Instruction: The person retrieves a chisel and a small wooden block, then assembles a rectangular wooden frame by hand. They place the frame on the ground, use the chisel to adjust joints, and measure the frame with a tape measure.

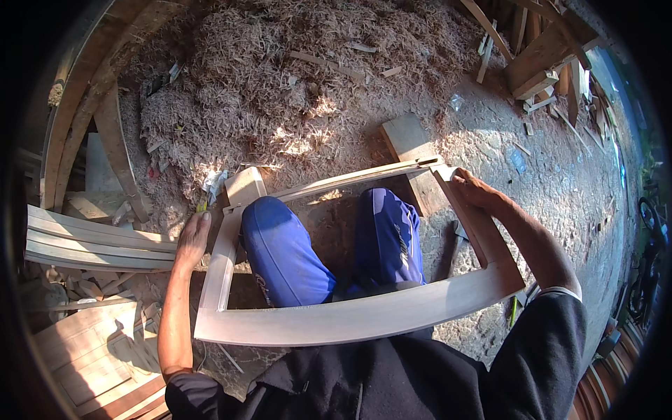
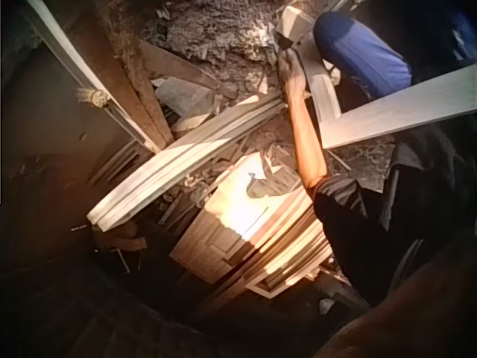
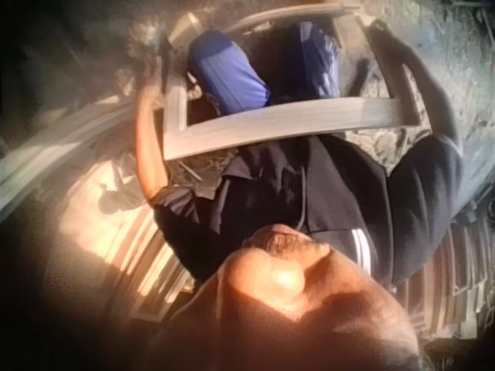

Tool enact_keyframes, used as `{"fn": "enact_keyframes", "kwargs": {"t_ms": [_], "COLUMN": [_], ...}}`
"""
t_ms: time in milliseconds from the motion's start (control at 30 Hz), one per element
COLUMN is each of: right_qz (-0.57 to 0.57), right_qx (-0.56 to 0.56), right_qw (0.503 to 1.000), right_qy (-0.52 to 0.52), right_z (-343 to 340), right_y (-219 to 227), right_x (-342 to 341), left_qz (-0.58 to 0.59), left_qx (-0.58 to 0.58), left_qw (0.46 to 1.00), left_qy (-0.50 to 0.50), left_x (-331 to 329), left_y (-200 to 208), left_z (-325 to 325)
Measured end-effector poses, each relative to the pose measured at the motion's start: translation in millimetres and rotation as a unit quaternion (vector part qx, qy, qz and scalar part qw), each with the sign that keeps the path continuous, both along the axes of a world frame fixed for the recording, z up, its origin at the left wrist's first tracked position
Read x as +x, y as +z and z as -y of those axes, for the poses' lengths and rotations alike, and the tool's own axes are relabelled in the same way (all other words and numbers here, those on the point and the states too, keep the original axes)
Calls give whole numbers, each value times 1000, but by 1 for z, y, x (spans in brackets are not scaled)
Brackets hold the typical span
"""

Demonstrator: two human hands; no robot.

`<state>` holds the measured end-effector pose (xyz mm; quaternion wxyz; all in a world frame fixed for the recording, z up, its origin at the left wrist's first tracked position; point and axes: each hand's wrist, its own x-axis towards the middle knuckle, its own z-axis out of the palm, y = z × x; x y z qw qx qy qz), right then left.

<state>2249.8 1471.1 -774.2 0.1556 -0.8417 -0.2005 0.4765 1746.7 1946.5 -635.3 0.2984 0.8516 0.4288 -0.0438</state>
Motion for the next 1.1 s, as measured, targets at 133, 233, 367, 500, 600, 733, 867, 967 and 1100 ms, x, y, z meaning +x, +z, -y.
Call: {"fn": "enact_keyframes", "kwargs": {"t_ms": [133,233,367,500,600,733,867,967,1100], "right_qz": [7,80,129,134,174,190,215,271,388], "right_qx": [-2,35,92,91,127,171,226,317,436], "right_qw": [1000,996,987,987,976,966,950,909,812], "right_qy": [15,-7,0,-6,25,26,19,-10,-24], "right_z": [-4,-4,-11,-28,-41,-53,-77,-109,-142], "right_y": [7,24,56,75,83,104,139,168,206], "right_x": [-6,-15,-17,-13,-9,-7,-8,1,24], "left_qz": [-109,-67,11,86,111,94,167,128,271], "left_qx": [-221,-397,-523,-472,-417,-348,-234,-76,-31], "left_qw": [921,846,784,834,863,891,909,945,892], "left_qy": [300,350,336,272,264,278,301,292,361], "left_x": [-26,-13,-9,-34,-43,-34,-30,-14,4], "left_y": [-122,-183,-219,-238,-233,-169,-60,20,109], "left_z": [-76,-91,-93,-95,-89,-74,-80,-117,-143]}}
